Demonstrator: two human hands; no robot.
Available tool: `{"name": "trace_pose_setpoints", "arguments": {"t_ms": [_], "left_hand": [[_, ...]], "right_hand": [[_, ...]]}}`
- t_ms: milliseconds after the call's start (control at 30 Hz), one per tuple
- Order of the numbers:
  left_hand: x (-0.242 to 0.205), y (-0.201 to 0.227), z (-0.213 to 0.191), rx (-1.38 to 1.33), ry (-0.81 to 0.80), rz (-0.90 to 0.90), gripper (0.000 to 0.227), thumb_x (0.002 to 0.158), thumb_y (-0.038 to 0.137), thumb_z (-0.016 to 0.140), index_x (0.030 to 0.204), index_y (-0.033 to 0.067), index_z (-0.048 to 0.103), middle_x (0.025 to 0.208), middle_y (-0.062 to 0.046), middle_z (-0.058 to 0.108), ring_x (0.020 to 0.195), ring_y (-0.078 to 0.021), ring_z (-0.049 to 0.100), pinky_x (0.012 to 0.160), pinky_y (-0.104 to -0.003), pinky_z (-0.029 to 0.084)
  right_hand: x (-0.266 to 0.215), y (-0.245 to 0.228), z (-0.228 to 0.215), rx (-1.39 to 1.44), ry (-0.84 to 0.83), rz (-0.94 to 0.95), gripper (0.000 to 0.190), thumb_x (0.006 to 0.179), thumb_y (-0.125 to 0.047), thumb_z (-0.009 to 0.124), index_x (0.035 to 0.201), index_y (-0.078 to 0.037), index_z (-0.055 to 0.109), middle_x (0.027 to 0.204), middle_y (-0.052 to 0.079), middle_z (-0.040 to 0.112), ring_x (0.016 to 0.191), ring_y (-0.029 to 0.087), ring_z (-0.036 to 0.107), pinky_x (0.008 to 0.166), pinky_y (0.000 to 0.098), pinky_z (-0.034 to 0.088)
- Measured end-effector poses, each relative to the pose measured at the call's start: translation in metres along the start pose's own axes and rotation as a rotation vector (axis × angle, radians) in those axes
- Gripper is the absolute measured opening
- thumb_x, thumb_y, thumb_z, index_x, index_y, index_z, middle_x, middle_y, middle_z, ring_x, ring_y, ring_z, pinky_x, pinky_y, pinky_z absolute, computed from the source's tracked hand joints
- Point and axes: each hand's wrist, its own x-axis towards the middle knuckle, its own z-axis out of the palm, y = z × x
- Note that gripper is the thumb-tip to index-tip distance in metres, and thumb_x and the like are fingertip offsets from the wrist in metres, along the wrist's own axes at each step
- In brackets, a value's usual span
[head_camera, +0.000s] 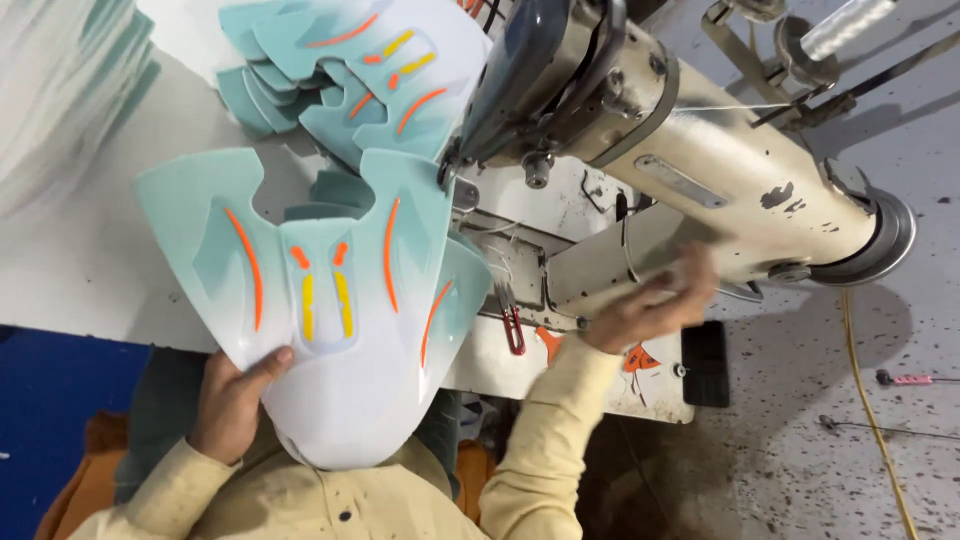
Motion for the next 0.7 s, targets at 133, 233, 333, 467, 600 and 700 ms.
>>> {"name": "trace_pose_setpoints", "arguments": {"t_ms": [133, 233, 333, 467, 600, 700], "left_hand": [[0.011, -0.01, 0.002, -0.097, 0.003, -0.097, 0.034, 0.094, 0.015, 0.071, 0.12, -0.0083, 0.068, 0.106, -0.009, 0.071, 0.093, -0.0144, 0.06, 0.084, -0.031, 0.048], [0.006, -0.019, 0.001, -0.117, -0.017, -0.065, 0.033, 0.093, 0.015, 0.069, 0.118, -0.0065, 0.065, 0.105, -0.004, 0.071, 0.094, -0.0106, 0.06, 0.085, -0.028, 0.048], [0.0, -0.034, -0.005, -0.146, 0.01, -0.054, 0.034, 0.095, 0.014, 0.072, 0.12, -0.0089, 0.065, 0.103, -0.006, 0.068, 0.089, -0.0124, 0.056, 0.081, -0.029, 0.047], [-0.001, -0.026, 0.002, 0.054, 0.012, -0.031, 0.033, 0.096, 0.019, 0.07, 0.114, -0.0079, 0.068, 0.098, -0.007, 0.072, 0.087, -0.0115, 0.06, 0.077, -0.03, 0.05], [0.0, -0.042, 0.001, 0.225, 0.044, 0.145, 0.034, 0.095, 0.023, 0.07, 0.111, -0.0076, 0.068, 0.096, -0.007, 0.075, 0.087, -0.0118, 0.064, 0.08, -0.03, 0.051], [0.004, -0.047, 0.002, 0.17, 0.03, 0.185, 0.035, 0.097, 0.025, 0.07, 0.112, -0.007, 0.068, 0.098, -0.009, 0.075, 0.089, -0.0119, 0.062, 0.081, -0.03, 0.052]], "right_hand": [[-0.013, 0.043, -0.024, -0.3, -0.033, -0.096, 0.038, 0.11, -0.026, 0.042, 0.141, -0.006, 0.053, 0.146, 0.016, 0.057, 0.13, 0.032, 0.053, 0.107, 0.0504, 0.046], [-0.055, 0.065, -0.026, -0.41, -0.118, -0.079, 0.041, 0.115, -0.023, 0.044, 0.151, -0.004, 0.04, 0.16, 0.02, 0.039, 0.155, 0.042, 0.028, 0.13, 0.0613, 0.025], [-0.055, 0.051, -0.023, -0.351, -0.122, 0.018, 0.046, 0.109, -0.018, 0.047, 0.152, -0.004, 0.037, 0.163, 0.018, 0.034, 0.159, 0.042, 0.02, 0.133, 0.0608, 0.018], [-0.025, 0.029, 0.003, -0.269, 0.014, -0.021, 0.047, 0.104, -0.006, 0.063, 0.148, -0.007, 0.048, 0.156, 0.009, 0.044, 0.146, 0.032, 0.037, 0.126, 0.0522, 0.028], [-0.025, -0.023, 0.08, -0.017, -0.667, -0.167, 0.046, 0.091, -0.002, 0.067, 0.137, -0.002, 0.06, 0.143, 0.016, 0.057, 0.135, 0.034, 0.052, 0.117, 0.0473, 0.041], [-0.062, 0.006, 0.177, -0.165, -1.268, 0.04, 0.06, 0.093, -0.028, 0.076, 0.14, -0.001, 0.051, 0.13, 0.022, 0.059, 0.115, 0.038, 0.057, 0.101, 0.048, 0.046]]}}
